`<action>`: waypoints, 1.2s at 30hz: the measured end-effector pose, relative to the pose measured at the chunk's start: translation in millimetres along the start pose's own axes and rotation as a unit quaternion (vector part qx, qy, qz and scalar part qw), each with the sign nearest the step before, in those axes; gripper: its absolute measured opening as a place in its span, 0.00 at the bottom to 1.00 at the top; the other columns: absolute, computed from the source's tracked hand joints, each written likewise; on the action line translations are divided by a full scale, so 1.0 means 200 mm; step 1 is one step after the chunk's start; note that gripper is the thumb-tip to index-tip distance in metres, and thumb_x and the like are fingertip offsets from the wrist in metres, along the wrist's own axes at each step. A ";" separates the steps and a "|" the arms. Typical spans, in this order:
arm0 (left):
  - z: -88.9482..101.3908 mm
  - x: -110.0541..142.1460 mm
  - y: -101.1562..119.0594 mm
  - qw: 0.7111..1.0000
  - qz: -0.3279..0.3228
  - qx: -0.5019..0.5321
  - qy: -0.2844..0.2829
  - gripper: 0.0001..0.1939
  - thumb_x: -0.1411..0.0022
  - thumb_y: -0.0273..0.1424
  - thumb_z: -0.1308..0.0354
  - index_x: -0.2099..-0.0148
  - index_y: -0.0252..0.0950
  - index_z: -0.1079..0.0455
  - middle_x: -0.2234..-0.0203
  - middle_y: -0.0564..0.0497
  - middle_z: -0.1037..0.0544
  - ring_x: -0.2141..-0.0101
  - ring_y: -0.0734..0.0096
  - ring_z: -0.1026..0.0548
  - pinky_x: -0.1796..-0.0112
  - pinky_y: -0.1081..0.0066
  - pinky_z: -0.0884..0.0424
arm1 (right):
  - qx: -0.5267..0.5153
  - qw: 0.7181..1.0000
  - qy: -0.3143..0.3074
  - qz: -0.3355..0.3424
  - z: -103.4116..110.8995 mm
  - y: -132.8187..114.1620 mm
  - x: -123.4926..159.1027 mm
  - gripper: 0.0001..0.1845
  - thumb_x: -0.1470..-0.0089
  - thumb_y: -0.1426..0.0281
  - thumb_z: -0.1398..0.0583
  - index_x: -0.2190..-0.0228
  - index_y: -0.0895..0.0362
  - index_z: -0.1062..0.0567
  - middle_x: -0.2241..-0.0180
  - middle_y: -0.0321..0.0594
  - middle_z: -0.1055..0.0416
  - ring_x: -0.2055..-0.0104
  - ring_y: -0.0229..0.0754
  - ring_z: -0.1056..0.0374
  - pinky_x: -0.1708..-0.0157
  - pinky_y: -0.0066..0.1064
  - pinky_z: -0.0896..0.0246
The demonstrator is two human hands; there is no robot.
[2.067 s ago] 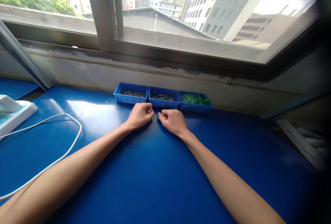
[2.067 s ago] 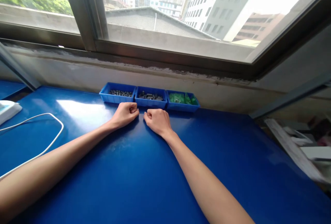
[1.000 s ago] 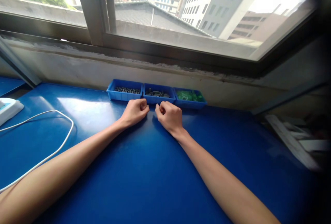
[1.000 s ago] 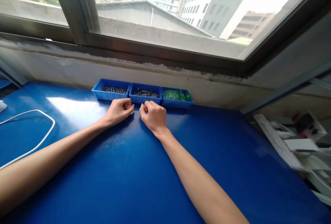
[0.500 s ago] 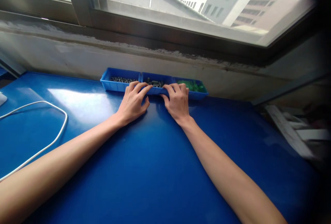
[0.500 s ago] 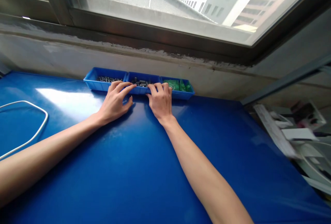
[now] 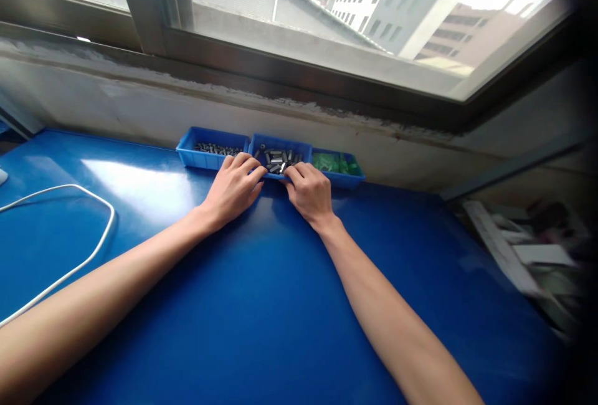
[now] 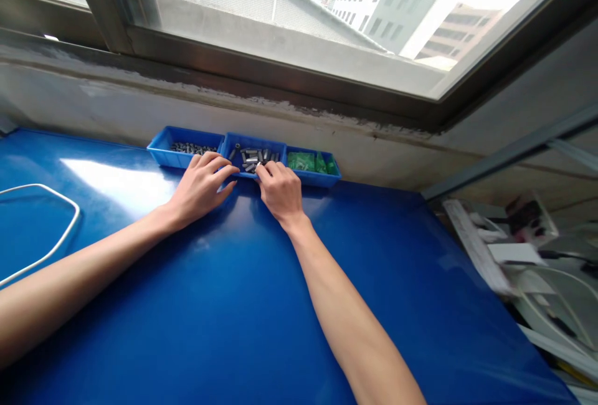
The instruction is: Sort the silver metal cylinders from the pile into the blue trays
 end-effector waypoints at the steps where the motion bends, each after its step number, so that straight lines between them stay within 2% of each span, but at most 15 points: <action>1: 0.00 -0.02 0.01 1.000 -0.015 -0.016 -0.012 0.09 0.31 0.28 0.44 0.52 0.33 0.25 0.57 0.40 0.22 0.51 0.49 0.29 0.53 0.55 0.34 | 0.005 1.000 -0.001 0.007 0.00 0.00 0.00 0.11 0.32 0.70 0.46 0.59 0.56 0.23 0.61 0.46 0.24 0.57 0.48 0.32 0.59 0.36 0.45; 5: -0.04 -0.10 0.04 0.996 -0.054 -0.023 -0.060 0.08 0.31 0.22 0.47 0.60 0.32 0.26 0.63 0.41 0.22 0.59 0.55 0.27 0.58 0.60 0.33 | -0.036 0.999 -0.018 0.009 0.01 0.01 0.01 0.11 0.34 0.72 0.45 0.60 0.56 0.22 0.60 0.46 0.23 0.57 0.47 0.31 0.60 0.34 0.43; 7: -0.07 -0.11 0.05 0.996 -0.059 -0.008 -0.070 0.10 0.31 0.21 0.48 0.57 0.32 0.26 0.63 0.42 0.22 0.61 0.58 0.27 0.59 0.63 0.32 | -0.127 0.991 -0.036 0.009 0.05 0.04 0.02 0.10 0.37 0.73 0.43 0.59 0.55 0.21 0.58 0.44 0.23 0.59 0.44 0.30 0.61 0.32 0.40; 9: -0.08 -0.12 0.04 0.995 -0.064 -0.002 -0.074 0.11 0.31 0.20 0.49 0.57 0.33 0.25 0.63 0.44 0.23 0.61 0.60 0.27 0.59 0.65 0.32 | -0.236 0.971 -0.042 0.001 0.11 0.08 0.03 0.10 0.40 0.74 0.42 0.59 0.55 0.21 0.56 0.42 0.24 0.66 0.39 0.31 0.63 0.30 0.36; 10: -0.08 -0.11 0.04 0.995 -0.064 -0.001 -0.075 0.11 0.31 0.20 0.50 0.58 0.33 0.25 0.64 0.44 0.23 0.61 0.61 0.27 0.60 0.66 0.32 | -0.263 0.964 -0.028 -0.025 0.15 0.11 0.03 0.10 0.41 0.73 0.41 0.59 0.56 0.21 0.55 0.43 0.24 0.70 0.38 0.32 0.65 0.30 0.35; 12: -0.09 -0.11 0.02 0.995 -0.062 -0.001 -0.076 0.11 0.30 0.21 0.50 0.59 0.33 0.26 0.65 0.45 0.24 0.62 0.61 0.28 0.61 0.67 0.32 | -0.252 0.961 0.043 -0.102 0.21 0.19 0.02 0.11 0.42 0.71 0.41 0.59 0.57 0.20 0.54 0.46 0.25 0.73 0.37 0.34 0.65 0.32 0.34; 14: -0.09 -0.11 0.01 0.995 -0.068 -0.004 -0.075 0.11 0.30 0.21 0.49 0.60 0.33 0.26 0.65 0.45 0.24 0.62 0.61 0.28 0.62 0.67 0.33 | -0.229 0.958 0.078 -0.155 0.24 0.25 -0.01 0.18 0.42 0.69 0.39 0.50 0.58 0.23 0.48 0.50 0.27 0.74 0.36 0.34 0.63 0.35 0.32; 16: -0.09 -0.11 0.01 0.994 -0.081 -0.009 -0.074 0.10 0.30 0.22 0.49 0.60 0.33 0.26 0.65 0.45 0.24 0.62 0.61 0.28 0.63 0.67 0.33 | -0.240 0.958 0.043 -0.152 0.21 0.29 -0.06 0.27 0.43 0.66 0.36 0.42 0.57 0.27 0.47 0.50 0.26 0.75 0.36 0.34 0.61 0.36 0.31; 18: -0.08 -0.11 0.01 0.993 -0.090 -0.014 -0.071 0.10 0.30 0.22 0.48 0.60 0.33 0.26 0.64 0.45 0.24 0.62 0.60 0.28 0.63 0.66 0.34 | -0.285 0.949 -0.020 -0.133 0.16 0.32 -0.11 0.30 0.42 0.63 0.35 0.40 0.55 0.28 0.52 0.45 0.23 0.75 0.36 0.33 0.62 0.36 0.31; 22: -0.07 -0.10 0.02 0.993 -0.098 -0.018 -0.066 0.09 0.29 0.23 0.48 0.59 0.34 0.26 0.64 0.44 0.24 0.61 0.60 0.29 0.61 0.65 0.33 | -0.363 0.918 -0.073 -0.139 0.07 0.36 -0.18 0.25 0.40 0.60 0.36 0.43 0.51 0.26 0.62 0.37 0.21 0.79 0.34 0.34 0.70 0.32 0.33; 25: -0.06 -0.09 0.02 0.991 -0.108 -0.027 -0.076 0.10 0.28 0.24 0.49 0.59 0.34 0.26 0.63 0.45 0.24 0.61 0.61 0.29 0.60 0.67 0.33 | -0.402 0.897 -0.113 -0.145 0.05 0.36 -0.20 0.21 0.40 0.65 0.38 0.45 0.52 0.26 0.71 0.33 0.24 0.84 0.33 0.37 0.78 0.29 0.36; 27: -0.06 -0.09 0.02 0.989 -0.120 -0.031 -0.084 0.11 0.27 0.25 0.49 0.59 0.34 0.26 0.63 0.45 0.24 0.61 0.62 0.28 0.60 0.68 0.32 | -0.430 0.880 -0.138 -0.144 0.05 0.36 -0.21 0.21 0.41 0.70 0.38 0.46 0.53 0.29 0.73 0.31 0.25 0.84 0.33 0.36 0.81 0.27 0.38; 32: -0.06 -0.09 0.01 0.988 -0.147 -0.028 -0.050 0.11 0.27 0.32 0.46 0.59 0.32 0.26 0.61 0.43 0.24 0.58 0.60 0.28 0.57 0.65 0.30 | -0.476 0.845 -0.160 -0.183 0.08 0.34 -0.21 0.18 0.44 0.75 0.40 0.53 0.51 0.34 0.71 0.30 0.27 0.84 0.33 0.33 0.85 0.24 0.39; 34: -0.05 -0.10 0.02 0.984 -0.171 -0.033 -0.023 0.12 0.28 0.36 0.46 0.55 0.32 0.26 0.57 0.40 0.24 0.55 0.57 0.28 0.53 0.61 0.30 | -0.489 0.835 -0.153 -0.198 0.09 0.33 -0.20 0.17 0.46 0.74 0.39 0.56 0.50 0.36 0.70 0.29 0.27 0.84 0.33 0.32 0.87 0.23 0.40; 36: -0.06 -0.12 0.04 0.977 -0.212 -0.036 -0.006 0.13 0.27 0.35 0.46 0.48 0.34 0.27 0.50 0.38 0.25 0.49 0.53 0.29 0.50 0.58 0.31 | -0.506 0.825 -0.142 -0.206 0.09 0.32 -0.19 0.18 0.46 0.73 0.37 0.58 0.49 0.38 0.70 0.29 0.28 0.84 0.32 0.33 0.88 0.22 0.41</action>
Point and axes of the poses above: each hand's wrist, its own x-axis away from the middle knuckle, its own z-axis out of the back of the hand, y = z × x, the point moved 3 cm from there along -x, towards the middle knuckle
